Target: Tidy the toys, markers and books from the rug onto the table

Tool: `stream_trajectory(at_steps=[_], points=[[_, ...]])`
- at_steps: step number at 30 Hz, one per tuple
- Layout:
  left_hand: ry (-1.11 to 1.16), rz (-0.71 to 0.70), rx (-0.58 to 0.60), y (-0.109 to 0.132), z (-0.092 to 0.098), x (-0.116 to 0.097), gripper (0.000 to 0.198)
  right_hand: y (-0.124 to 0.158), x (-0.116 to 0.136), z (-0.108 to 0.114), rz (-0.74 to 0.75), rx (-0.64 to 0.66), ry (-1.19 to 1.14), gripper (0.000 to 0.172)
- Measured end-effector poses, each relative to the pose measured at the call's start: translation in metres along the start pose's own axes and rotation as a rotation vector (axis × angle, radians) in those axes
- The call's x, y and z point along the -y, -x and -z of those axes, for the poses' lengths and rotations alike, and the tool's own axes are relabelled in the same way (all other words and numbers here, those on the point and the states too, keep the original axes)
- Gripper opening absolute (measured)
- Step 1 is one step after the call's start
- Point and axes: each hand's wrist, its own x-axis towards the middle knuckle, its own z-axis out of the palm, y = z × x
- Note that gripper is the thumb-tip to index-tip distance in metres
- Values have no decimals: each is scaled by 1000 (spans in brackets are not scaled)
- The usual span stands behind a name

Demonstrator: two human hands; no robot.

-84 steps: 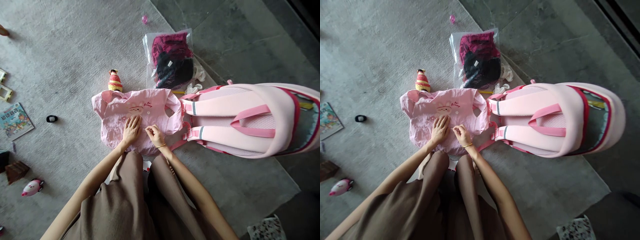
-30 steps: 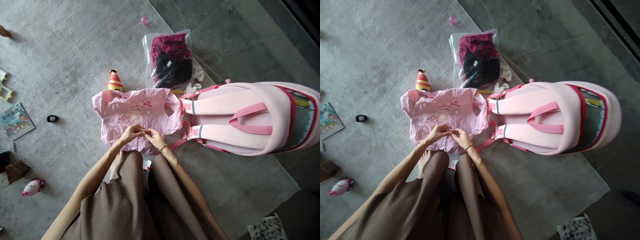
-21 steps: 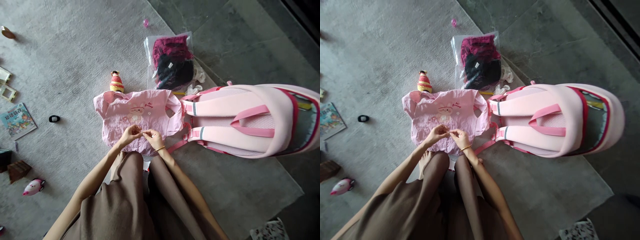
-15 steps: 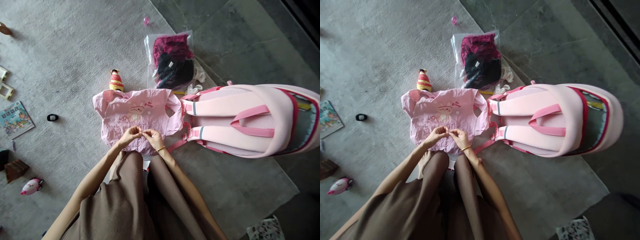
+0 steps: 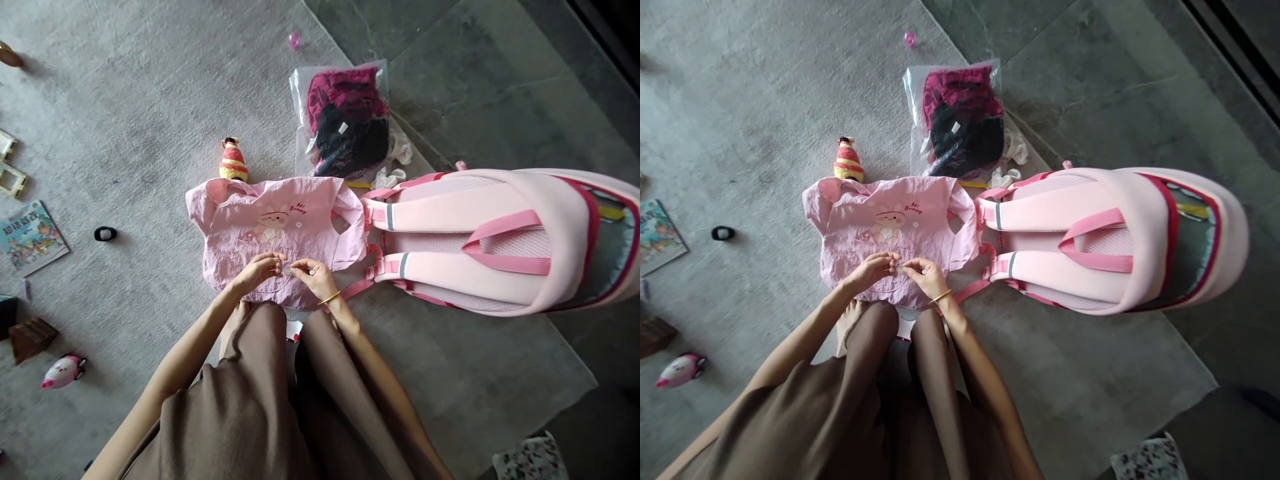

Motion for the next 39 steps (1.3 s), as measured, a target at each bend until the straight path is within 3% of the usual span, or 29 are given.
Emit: stream_trajectory(at_steps=[5, 10, 15, 18, 23, 29, 31, 33, 36, 39], points=[[-197, 7, -1, 12, -12, 15, 43, 6, 0, 0, -35, 46, 22, 23], [-427, 1, -226, 43, -22, 47, 41, 24, -12, -3, -92, 148, 122, 19], [-565, 77, -336, 71, -7, 65, 32, 41, -40, -19, -143, 233, 94, 20], [-516, 109, -344, 75, -2, 64, 32, 42, -48, -28, -144, 240, 85, 23], [-277, 117, -241, 67, -9, 52, 44, 37, -39, -30, -132, 206, 85, 24], [-230, -65, -233, 52, -7, 36, 41, 28, -22, -25, -102, 140, 31, 24], [-351, -170, -302, 53, 11, 22, 38, 22, -17, -18, -86, 108, 36, 26], [-520, -280, -455, 63, 42, 2, 36, 13, -8, -5, -51, 52, 67, 27], [-643, -355, -802, 90, 110, -29, 37, -9, 18, 25, 52, -82, 189, 28], [-795, -230, -1154, 116, 180, -48, 42, -47, 58, 57, 196, -287, 433, 31]])
